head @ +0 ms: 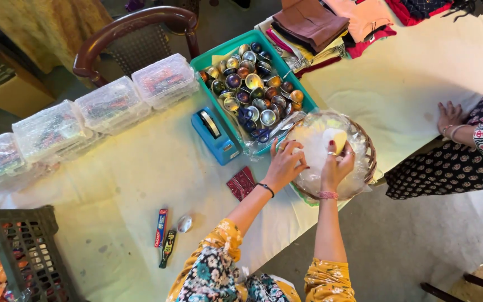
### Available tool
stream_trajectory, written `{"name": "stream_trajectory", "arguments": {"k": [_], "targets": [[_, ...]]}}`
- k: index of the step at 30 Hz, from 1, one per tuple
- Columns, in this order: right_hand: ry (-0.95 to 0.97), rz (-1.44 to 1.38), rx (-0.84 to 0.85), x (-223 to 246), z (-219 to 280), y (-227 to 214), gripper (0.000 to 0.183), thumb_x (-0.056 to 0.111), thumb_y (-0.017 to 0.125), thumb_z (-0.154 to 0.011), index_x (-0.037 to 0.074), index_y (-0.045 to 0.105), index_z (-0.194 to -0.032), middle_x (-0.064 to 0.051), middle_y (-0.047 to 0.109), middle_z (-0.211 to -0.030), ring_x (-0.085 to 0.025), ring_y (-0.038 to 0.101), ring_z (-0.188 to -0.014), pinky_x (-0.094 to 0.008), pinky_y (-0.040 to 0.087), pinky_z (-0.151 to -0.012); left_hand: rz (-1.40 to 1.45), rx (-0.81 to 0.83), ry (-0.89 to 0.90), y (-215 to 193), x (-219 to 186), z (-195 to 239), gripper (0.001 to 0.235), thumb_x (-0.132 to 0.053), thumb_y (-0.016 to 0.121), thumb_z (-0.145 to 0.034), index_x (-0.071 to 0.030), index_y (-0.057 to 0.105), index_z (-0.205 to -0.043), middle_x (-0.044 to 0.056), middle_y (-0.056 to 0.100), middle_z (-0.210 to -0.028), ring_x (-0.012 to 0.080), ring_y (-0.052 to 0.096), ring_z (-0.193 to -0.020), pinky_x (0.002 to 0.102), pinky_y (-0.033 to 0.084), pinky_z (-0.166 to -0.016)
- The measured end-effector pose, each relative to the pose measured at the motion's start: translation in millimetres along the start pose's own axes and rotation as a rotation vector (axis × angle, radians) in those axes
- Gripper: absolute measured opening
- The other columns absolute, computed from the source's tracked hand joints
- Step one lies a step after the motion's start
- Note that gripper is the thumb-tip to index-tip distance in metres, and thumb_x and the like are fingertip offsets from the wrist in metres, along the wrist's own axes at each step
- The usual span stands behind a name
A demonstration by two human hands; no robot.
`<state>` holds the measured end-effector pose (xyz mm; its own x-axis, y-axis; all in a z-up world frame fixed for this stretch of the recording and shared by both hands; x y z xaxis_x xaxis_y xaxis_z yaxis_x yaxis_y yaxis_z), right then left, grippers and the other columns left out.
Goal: The person sits at a table and packs small items, including toothpaste and a small container, into a clear plastic bag. They then place the bag into a plastic container and wrap the container with bubble wrap.
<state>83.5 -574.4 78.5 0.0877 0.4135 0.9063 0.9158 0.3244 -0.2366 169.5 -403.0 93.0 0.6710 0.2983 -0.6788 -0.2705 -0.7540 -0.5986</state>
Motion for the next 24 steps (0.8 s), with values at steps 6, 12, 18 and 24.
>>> {"name": "stream_trajectory", "arguments": {"k": [6,12,18,24], "targets": [[-0.015,0.147,-0.040,0,1,-1,0.051,0.034,0.081,-0.092,-0.002,0.068,-0.127,-0.011,0.068,-0.114,-0.022,0.064,-0.099,-0.037,0.051,-0.094,0.030,0.010,0.106,-32,-5,46,0.016,-0.019,0.077,-0.089,-0.011,0.063,-0.087,0.000,0.062,-0.137,0.0266,0.049,-0.136,0.057,0.020,-0.120],[-0.184,0.691,0.134,-28,7,24,0.064,0.047,0.084,-0.078,0.008,0.069,-0.126,-0.015,0.067,-0.118,-0.037,0.058,-0.114,-0.056,0.033,-0.100,0.097,-0.064,0.018,-46,30,95,0.008,-0.010,0.073,-0.090,-0.010,0.066,-0.092,0.001,0.072,-0.123,0.0238,0.063,-0.125,0.047,0.039,-0.118],[-0.218,0.784,0.193,-29,10,32,0.069,0.050,0.083,-0.077,0.011,0.065,-0.130,-0.014,0.064,-0.122,-0.038,0.056,-0.117,-0.057,0.032,-0.104,0.058,-0.063,-0.024,-48,23,103,0.009,-0.011,0.075,-0.091,-0.011,0.066,-0.093,0.000,0.072,-0.123,0.0247,0.064,-0.123,0.044,0.047,-0.110],[-0.177,0.876,0.237,-13,3,38,0.077,0.056,0.083,-0.073,0.009,0.064,-0.131,-0.016,0.062,-0.122,-0.040,0.056,-0.114,-0.059,0.032,-0.097,0.147,-0.298,-0.133,-48,23,80,0.059,-0.027,0.081,-0.084,-0.004,0.055,-0.132,0.022,0.050,-0.150,0.0341,0.047,-0.136,0.046,0.039,-0.110]]}}
Point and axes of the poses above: each hand's wrist, its own z-axis away from the middle knuckle, its own y-axis out of the palm, x = y × z, the point moved 7 cm from there along -z, towards the middle knuckle
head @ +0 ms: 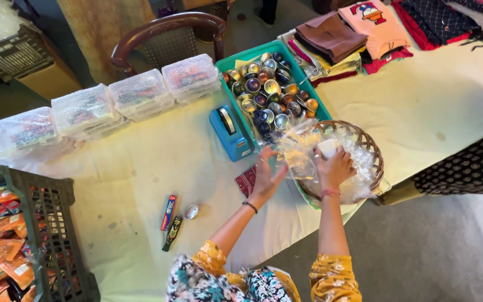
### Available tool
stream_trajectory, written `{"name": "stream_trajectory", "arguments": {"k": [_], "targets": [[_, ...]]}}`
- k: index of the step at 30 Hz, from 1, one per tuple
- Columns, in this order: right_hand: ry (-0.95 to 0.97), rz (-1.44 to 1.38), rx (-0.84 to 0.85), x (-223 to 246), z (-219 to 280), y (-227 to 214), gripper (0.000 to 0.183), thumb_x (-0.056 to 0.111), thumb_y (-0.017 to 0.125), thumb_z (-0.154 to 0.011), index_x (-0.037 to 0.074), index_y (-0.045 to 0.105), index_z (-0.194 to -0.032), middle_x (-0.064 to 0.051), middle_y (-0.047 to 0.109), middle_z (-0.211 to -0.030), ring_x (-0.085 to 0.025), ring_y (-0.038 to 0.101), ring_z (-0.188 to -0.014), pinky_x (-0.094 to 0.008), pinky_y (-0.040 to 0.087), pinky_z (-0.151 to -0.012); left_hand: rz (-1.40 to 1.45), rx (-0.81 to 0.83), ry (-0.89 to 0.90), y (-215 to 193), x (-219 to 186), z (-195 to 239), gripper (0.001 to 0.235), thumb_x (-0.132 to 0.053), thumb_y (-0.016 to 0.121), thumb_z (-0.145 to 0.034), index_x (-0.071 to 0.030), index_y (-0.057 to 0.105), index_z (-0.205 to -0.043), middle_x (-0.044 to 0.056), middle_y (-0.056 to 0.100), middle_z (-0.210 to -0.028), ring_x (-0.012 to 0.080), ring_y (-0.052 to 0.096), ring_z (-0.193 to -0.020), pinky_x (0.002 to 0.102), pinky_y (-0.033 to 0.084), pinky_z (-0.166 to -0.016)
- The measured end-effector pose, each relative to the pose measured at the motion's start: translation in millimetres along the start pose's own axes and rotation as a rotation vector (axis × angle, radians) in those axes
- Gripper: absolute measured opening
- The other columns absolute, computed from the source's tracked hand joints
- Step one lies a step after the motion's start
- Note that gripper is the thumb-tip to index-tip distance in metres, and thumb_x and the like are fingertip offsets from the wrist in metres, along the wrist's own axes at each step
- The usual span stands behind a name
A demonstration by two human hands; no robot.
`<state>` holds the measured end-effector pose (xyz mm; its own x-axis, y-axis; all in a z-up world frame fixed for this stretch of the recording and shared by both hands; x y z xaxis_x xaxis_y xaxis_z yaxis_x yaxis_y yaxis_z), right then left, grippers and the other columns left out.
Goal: The person sits at a table and packs small items, including toothpaste and a small container, into a clear plastic bag. They then place the bag into a plastic container and wrap the container with bubble wrap.
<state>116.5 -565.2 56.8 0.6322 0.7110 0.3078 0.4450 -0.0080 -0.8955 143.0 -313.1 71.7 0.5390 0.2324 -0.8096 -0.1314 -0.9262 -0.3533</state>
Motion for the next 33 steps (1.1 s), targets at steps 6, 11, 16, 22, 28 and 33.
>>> {"name": "stream_trajectory", "arguments": {"k": [6,11,16,22,28,33], "targets": [[0.002,0.042,0.043,-20,12,20,0.071,0.050,0.076,-0.079,0.008,0.063,-0.134,-0.015,0.060,-0.127,-0.037,0.056,-0.121,-0.057,0.033,-0.103,0.412,0.083,-0.914,56,69,-17,0.080,-0.047,0.084,-0.077,-0.004,0.045,-0.132,0.009,0.068,-0.104,0.0157,0.065,-0.087,0.031,0.053,-0.071],[0.005,-0.187,-0.085,-15,16,-1,0.068,0.050,0.073,-0.088,0.001,0.062,-0.135,-0.017,0.061,-0.126,-0.037,0.055,-0.121,-0.057,0.030,-0.108,0.546,0.198,-0.639,150,134,-18,0.034,-0.014,0.078,-0.089,0.008,0.064,-0.111,0.005,0.071,-0.092,0.0093,0.063,-0.076,0.028,0.051,-0.063],[0.018,-0.596,-0.170,-8,19,-42,0.062,0.043,0.074,-0.093,-0.002,0.061,-0.133,-0.017,0.061,-0.123,-0.035,0.058,-0.118,-0.051,0.038,-0.107,0.516,0.426,-0.491,198,118,-17,0.030,0.008,0.060,-0.085,0.003,0.072,-0.113,0.007,0.073,-0.092,0.0102,0.063,-0.078,0.029,0.048,-0.063],[-0.130,-0.672,-0.001,-3,2,-41,0.060,0.037,0.079,-0.089,-0.003,0.064,-0.131,-0.019,0.063,-0.119,-0.036,0.062,-0.111,-0.042,0.050,-0.099,0.837,0.768,-0.701,252,132,21,0.054,0.007,0.048,-0.081,-0.007,0.064,-0.131,0.002,0.067,-0.106,0.0107,0.058,-0.086,0.025,0.048,-0.071],[-0.139,-0.276,0.313,-3,-20,13,0.063,0.043,0.082,-0.081,-0.002,0.068,-0.122,-0.022,0.066,-0.112,-0.040,0.065,-0.104,-0.046,0.052,-0.091,1.141,0.345,-0.897,251,146,45,0.052,0.003,0.050,-0.094,0.012,0.052,-0.145,0.010,0.063,-0.111,0.0172,0.056,-0.085,0.032,0.045,-0.066],[-0.109,-0.282,0.294,3,-15,-2,0.065,0.046,0.084,-0.073,0.000,0.070,-0.117,-0.020,0.067,-0.114,-0.039,0.066,-0.102,-0.047,0.053,-0.088,0.852,0.370,-0.858,138,52,25,0.093,0.014,0.046,-0.086,-0.013,0.005,-0.165,0.014,0.048,-0.151,0.0232,0.061,-0.111,0.034,0.053,-0.087]]}}
Point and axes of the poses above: each hand's wrist, its own z-axis away from the middle knuckle, its own y-axis out of the palm, x = y × z, the point moved 7 cm from there along -z, towards the middle knuckle
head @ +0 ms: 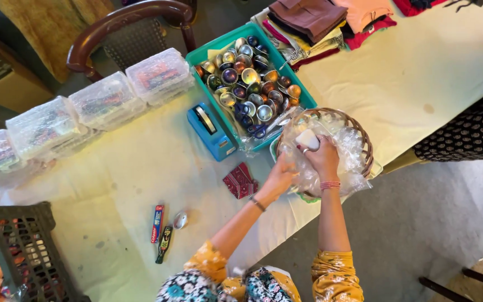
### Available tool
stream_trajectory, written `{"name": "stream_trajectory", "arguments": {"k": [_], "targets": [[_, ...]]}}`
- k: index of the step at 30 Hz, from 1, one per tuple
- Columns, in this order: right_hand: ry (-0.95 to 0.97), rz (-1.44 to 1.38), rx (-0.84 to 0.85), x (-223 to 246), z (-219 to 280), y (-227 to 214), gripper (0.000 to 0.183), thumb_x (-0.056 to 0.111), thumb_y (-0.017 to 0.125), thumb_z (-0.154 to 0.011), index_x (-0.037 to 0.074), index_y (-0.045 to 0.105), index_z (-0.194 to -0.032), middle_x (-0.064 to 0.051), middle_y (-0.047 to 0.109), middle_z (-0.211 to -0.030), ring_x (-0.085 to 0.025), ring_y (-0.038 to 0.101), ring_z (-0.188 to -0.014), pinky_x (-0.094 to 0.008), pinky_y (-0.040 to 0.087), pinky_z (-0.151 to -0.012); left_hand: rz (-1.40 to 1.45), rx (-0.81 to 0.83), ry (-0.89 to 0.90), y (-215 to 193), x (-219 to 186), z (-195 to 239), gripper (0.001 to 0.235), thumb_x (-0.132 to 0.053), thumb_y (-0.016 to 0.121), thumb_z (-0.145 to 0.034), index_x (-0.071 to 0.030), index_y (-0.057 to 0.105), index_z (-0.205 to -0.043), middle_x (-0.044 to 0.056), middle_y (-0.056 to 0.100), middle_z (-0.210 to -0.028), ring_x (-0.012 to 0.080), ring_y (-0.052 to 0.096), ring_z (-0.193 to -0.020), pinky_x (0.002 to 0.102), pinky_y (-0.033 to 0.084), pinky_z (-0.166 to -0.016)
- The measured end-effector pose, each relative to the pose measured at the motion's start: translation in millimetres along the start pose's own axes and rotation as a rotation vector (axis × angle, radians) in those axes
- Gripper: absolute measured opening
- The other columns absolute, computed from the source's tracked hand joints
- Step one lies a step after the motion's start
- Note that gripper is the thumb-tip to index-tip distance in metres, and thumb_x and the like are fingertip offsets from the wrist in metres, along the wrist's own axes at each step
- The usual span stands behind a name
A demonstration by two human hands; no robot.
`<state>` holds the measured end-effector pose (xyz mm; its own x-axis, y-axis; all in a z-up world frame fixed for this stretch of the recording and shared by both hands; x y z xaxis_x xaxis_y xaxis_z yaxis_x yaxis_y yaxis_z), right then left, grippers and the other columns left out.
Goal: The person sits at a table and packs small items, including toothpaste and a small container, into a clear plastic bag. They then place the bag into a plastic container and wrap the container with bubble wrap.
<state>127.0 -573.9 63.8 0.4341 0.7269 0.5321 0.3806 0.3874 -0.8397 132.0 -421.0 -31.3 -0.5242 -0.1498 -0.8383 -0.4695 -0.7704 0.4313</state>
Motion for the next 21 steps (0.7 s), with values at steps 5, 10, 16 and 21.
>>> {"name": "stream_trajectory", "arguments": {"k": [5,10,16,21], "targets": [[-0.067,-0.187,-0.039,-57,-25,23,0.064,0.036,0.086,-0.075,-0.005,0.066,-0.121,-0.019,0.067,-0.107,-0.033,0.066,-0.094,-0.041,0.054,-0.081,0.127,0.137,-0.054,-48,-22,86,0.089,0.015,0.040,-0.086,-0.015,0.008,-0.163,0.016,0.055,-0.143,0.0287,0.061,-0.123,0.044,0.055,-0.093],[0.124,-0.869,-0.010,-77,-30,-7,0.041,0.021,0.072,-0.098,-0.003,0.064,-0.129,-0.008,0.072,-0.102,-0.016,0.067,-0.087,-0.029,0.054,-0.075,0.190,0.114,-0.021,-80,-46,151,0.075,0.012,0.038,-0.090,-0.012,0.022,-0.160,0.016,0.059,-0.141,0.0279,0.061,-0.129,0.043,0.055,-0.100],[0.510,-0.781,0.068,-64,-14,-29,0.039,0.030,0.070,-0.098,0.001,0.057,-0.121,-0.012,0.070,-0.091,-0.031,0.071,-0.079,-0.040,0.055,-0.063,0.216,0.018,-0.016,-97,-55,186,0.070,0.011,0.038,-0.089,-0.013,0.034,-0.155,0.015,0.059,-0.141,0.0284,0.062,-0.127,0.038,0.055,-0.096],[0.155,0.452,-0.104,-82,-28,-8,0.029,0.034,0.084,-0.078,0.009,0.079,-0.093,-0.016,0.072,-0.098,-0.038,0.070,-0.101,-0.052,0.057,-0.080,0.192,-0.092,-0.034,-107,-56,198,0.068,0.012,0.036,-0.084,-0.016,0.042,-0.146,0.010,0.064,-0.133,0.0229,0.066,-0.120,0.035,0.055,-0.091]]}}
Point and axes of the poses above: each hand's wrist, its own z-axis away from the middle knuckle, its own y-axis out of the palm, x = y × z, the point moved 7 cm from there along -z, towards the middle knuckle
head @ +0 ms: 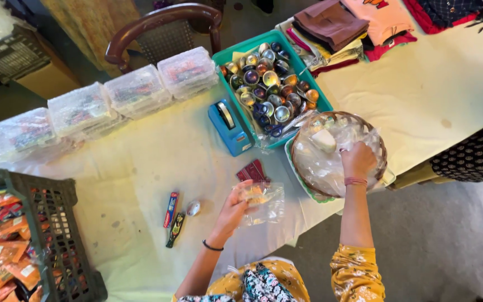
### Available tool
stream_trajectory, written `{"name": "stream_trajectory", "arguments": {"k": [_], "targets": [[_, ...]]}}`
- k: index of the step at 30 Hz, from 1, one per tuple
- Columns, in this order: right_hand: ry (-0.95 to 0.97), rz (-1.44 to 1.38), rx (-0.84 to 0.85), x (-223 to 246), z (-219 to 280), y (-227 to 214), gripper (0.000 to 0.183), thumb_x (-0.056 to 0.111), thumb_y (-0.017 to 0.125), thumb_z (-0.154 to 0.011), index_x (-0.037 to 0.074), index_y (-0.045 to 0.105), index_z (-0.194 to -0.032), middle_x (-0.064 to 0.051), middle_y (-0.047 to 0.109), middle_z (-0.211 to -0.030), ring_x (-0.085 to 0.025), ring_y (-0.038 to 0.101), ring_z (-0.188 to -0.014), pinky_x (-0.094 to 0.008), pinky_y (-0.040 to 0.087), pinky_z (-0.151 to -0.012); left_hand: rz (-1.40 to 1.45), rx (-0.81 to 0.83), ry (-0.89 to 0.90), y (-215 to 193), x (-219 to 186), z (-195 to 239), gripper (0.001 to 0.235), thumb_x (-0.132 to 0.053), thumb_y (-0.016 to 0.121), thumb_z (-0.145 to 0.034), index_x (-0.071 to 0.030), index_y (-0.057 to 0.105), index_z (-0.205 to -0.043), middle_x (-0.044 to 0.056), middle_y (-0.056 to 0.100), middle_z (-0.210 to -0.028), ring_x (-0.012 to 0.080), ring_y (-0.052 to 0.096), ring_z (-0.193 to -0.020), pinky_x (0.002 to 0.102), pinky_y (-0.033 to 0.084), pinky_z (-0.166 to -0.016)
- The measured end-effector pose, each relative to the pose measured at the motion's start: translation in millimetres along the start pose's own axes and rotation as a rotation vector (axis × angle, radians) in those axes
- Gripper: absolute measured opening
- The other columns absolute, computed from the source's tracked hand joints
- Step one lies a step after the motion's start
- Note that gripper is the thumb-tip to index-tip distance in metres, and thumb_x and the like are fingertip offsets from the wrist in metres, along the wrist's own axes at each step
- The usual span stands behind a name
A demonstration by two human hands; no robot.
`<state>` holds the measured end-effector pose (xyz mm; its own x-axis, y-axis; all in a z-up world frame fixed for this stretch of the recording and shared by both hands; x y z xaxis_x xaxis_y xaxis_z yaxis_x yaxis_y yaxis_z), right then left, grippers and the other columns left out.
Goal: The person sits at a table and packs small items, including toothpaste and a small container, into a clear plastic bag. They then place the bag into a plastic container and wrap the container with bubble wrap.
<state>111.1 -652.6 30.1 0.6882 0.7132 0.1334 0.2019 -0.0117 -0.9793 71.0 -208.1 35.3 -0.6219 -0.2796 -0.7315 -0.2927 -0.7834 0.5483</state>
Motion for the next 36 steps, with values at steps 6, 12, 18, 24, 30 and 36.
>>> {"name": "stream_trajectory", "arguments": {"k": [6,12,18,24,30,36], "targets": [[-0.214,-0.052,-0.434,30,45,-109,0.013,0.030,0.084,-0.079,0.018,0.081,-0.083,-0.010,0.073,-0.101,-0.031,0.066,-0.105,-0.050,0.049,-0.093,-0.157,0.042,0.267,5,-11,-33,0.022,0.010,0.046,-0.086,0.002,0.064,-0.097,0.010,0.067,-0.093,0.0181,0.072,-0.094,0.030,0.057,-0.087],[-0.621,-0.667,-0.082,91,108,-143,0.016,0.018,0.082,-0.085,0.013,0.076,-0.099,-0.007,0.073,-0.109,-0.026,0.066,-0.117,-0.046,0.048,-0.104,-0.119,0.048,0.010,57,0,-102,0.033,-0.038,0.059,-0.103,-0.007,0.071,-0.104,0.001,0.060,-0.070,0.0062,0.043,-0.054,0.023,0.031,-0.046],[-0.929,-0.673,0.003,117,128,-167,0.023,0.012,0.079,-0.077,0.011,0.080,-0.100,-0.008,0.077,-0.103,-0.028,0.071,-0.106,-0.052,0.043,-0.104,-0.206,0.025,0.305,67,21,-184,0.029,-0.032,0.071,-0.103,-0.003,0.072,-0.098,-0.002,0.066,-0.083,0.0020,0.048,-0.062,0.020,0.035,-0.048],[-0.247,-0.787,0.111,52,7,-34,0.035,0.021,0.073,-0.092,0.005,0.070,-0.123,-0.017,0.073,-0.112,-0.026,0.072,-0.100,-0.036,0.057,-0.088,0.003,-0.083,0.170,65,10,-180,0.018,-0.027,0.069,-0.095,-0.009,0.071,-0.097,0.000,0.073,-0.088,0.0030,0.059,-0.068,0.022,0.039,-0.046],[-0.212,-0.807,0.415,53,-11,38,0.048,0.030,0.068,-0.096,0.007,0.062,-0.138,-0.014,0.073,-0.122,-0.025,0.070,-0.109,-0.033,0.052,-0.093,0.115,-0.128,0.403,35,20,-221,0.015,-0.020,0.074,-0.099,-0.007,0.075,-0.106,0.001,0.077,-0.103,0.0033,0.069,-0.089,0.017,0.054,-0.076],[-0.336,-0.842,0.485,79,10,-8,0.065,0.019,0.081,-0.081,0.004,0.057,-0.140,-0.013,0.068,-0.125,-0.021,0.066,-0.109,-0.032,0.051,-0.094,0.377,-0.280,0.268,13,18,-226,0.013,-0.020,0.080,-0.104,-0.013,0.069,-0.102,-0.003,0.065,-0.088,0.0043,0.043,-0.060,0.024,0.031,-0.048]]}}
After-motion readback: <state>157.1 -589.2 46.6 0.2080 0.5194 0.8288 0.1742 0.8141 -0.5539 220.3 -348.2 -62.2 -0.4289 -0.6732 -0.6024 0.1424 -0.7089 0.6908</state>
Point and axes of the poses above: each hand's wrist, its own z-axis away from the middle knuckle, its own y-axis out of the palm, x = y × z, the point moved 7 cm from there along -z, towards the middle knuckle
